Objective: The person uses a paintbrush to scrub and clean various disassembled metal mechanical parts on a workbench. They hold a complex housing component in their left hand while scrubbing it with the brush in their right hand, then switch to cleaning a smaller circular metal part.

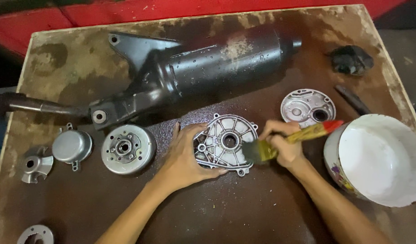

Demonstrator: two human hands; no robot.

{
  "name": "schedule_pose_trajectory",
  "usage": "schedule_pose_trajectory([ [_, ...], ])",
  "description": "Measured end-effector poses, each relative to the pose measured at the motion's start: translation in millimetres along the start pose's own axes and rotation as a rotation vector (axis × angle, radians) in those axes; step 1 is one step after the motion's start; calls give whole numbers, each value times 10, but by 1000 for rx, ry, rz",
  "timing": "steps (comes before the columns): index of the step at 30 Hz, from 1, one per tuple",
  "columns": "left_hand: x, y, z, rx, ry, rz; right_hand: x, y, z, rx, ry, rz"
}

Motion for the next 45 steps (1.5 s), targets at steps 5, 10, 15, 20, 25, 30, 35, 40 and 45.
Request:
schedule_pose_trajectory([
  [5,2,3,6,33,26,-7,187,-15,76,-51,-71,-92],
  [10,3,8,-3,9,-6,0,223,23,107,-150,-118,-111],
  [15,-29,39,11,57,61,-7,404,46,127,59,-18,-26],
  [20,-26,28,17,59,67,-3,202,24,103,-42,-56,-96],
  [25,-12,20,17,68,94,9,231,11,136,-115,-151,-77],
  [30,-24,24,-7,57,65,8,44,-38,5,65,10,-60],
  [35,-2,-3,-10,16,9,-22,167,-7,111,-68,-32,-163],
  [40,-17,22,-18,21,19,-10,275,-12,126,-28,-118,-165],
  [45,-18,14,-7,31,24,-20,40,-29,-1,55,-35,-61],
])
Point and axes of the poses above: each hand's wrist, its own z-axis towards the middle knuckle, its own y-axis out of the back of the hand, x = y × z, the point moved 3 cm from there along z, towards the middle knuckle, and after that the axes turned 2 degrees about -x, right-handed, at the moved point
